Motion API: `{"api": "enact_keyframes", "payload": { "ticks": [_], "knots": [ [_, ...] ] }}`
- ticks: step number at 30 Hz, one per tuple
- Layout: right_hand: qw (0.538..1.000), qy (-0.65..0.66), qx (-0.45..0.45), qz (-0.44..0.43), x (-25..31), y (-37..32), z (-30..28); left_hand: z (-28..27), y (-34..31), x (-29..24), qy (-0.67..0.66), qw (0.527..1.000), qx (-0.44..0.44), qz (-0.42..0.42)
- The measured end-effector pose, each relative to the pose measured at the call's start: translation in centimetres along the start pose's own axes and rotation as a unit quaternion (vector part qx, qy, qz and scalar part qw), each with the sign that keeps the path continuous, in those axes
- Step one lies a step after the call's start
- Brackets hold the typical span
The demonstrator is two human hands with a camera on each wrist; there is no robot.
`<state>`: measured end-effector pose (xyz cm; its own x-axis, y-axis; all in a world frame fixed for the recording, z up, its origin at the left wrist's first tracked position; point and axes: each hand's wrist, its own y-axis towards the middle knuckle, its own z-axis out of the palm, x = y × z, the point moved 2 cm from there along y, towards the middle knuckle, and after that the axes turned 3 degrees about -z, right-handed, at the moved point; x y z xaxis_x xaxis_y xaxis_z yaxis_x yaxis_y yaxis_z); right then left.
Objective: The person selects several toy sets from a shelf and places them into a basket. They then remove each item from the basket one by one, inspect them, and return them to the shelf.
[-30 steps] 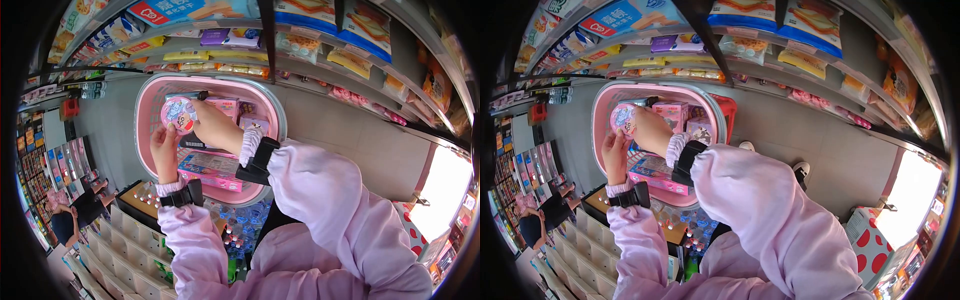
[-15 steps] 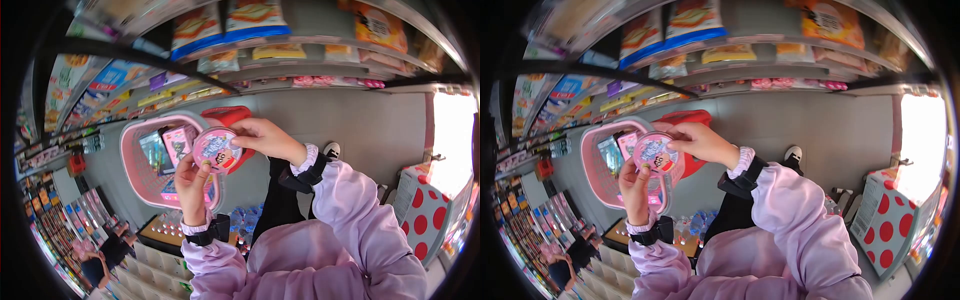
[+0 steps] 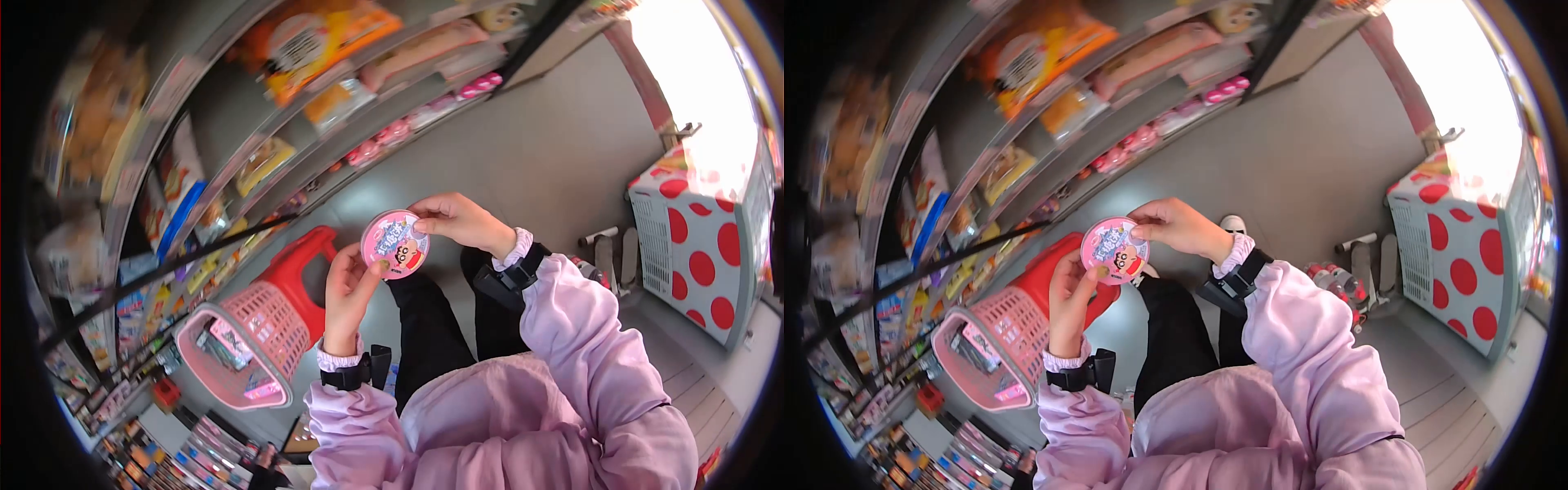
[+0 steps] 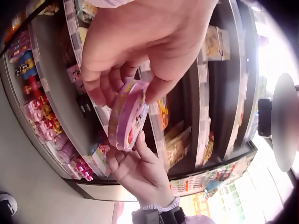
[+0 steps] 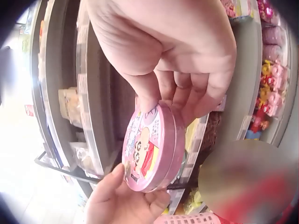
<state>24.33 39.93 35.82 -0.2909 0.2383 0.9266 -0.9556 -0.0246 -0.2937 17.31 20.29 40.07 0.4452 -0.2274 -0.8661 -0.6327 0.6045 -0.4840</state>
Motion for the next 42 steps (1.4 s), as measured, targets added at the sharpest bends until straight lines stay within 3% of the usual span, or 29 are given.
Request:
{"api": "enact_keyframes", "payload": {
  "ticks": [6, 7, 10, 13, 16, 17, 20, 24, 28, 32, 38, 39, 42],
  "knots": [
    [0.996, -0.019, -0.076, -0.048, -0.7, -6.3, -10.3, 8.9, 6.7, 0.5, 0.101, 0.980, 0.168, -0.016],
    [0.995, -0.015, -0.086, -0.044, -0.9, -7.1, -11.7, 10.4, 7.7, 0.4, 0.110, 0.978, 0.170, -0.041],
    [0.988, -0.050, -0.131, -0.071, -1.7, -8.6, -15.4, 13.6, 11.1, 1.1, 0.236, 0.954, 0.179, 0.033],
    [0.936, -0.209, -0.217, -0.183, -3.6, -8.0, -17.9, 15.9, 13.9, 1.9, 0.308, 0.939, 0.138, 0.067],
    [0.927, -0.230, -0.284, -0.079, -6.2, -6.4, -18.8, 16.4, 16.9, 4.2, 0.352, 0.925, 0.116, 0.082],
    [0.924, -0.211, -0.316, -0.031, -7.4, -5.5, -18.7, 16.3, 17.7, 5.1, 0.361, 0.923, 0.106, 0.081],
    [0.916, -0.131, -0.379, 0.000, -11.4, -3.0, -18.4, 15.4, 20.3, 8.3, 0.399, 0.911, 0.071, 0.078],
    [0.934, 0.093, -0.333, 0.086, -16.0, -0.4, -17.6, 14.1, 24.0, 12.8, 0.432, 0.896, 0.022, 0.094],
    [0.909, 0.285, -0.297, 0.067, -19.0, 3.4, -17.0, 13.0, 27.6, 16.5, 0.483, 0.863, 0.016, 0.148],
    [0.870, 0.400, -0.285, 0.034, -21.3, 7.6, -17.9, 11.4, 31.8, 19.4, 0.510, 0.851, 0.015, 0.126],
    [0.849, 0.450, -0.278, -0.016, -25.5, 13.8, -19.3, 9.6, 38.4, 21.3, 0.541, 0.821, -0.020, 0.181],
    [0.840, 0.459, -0.289, -0.014, -26.2, 14.7, -19.5, 9.4, 39.6, 21.5, 0.574, 0.781, -0.003, 0.246],
    [0.828, 0.471, -0.302, -0.024, -27.7, 17.2, -20.6, 8.6, 43.0, 22.6, 0.634, 0.743, -0.002, 0.216]
  ]
}}
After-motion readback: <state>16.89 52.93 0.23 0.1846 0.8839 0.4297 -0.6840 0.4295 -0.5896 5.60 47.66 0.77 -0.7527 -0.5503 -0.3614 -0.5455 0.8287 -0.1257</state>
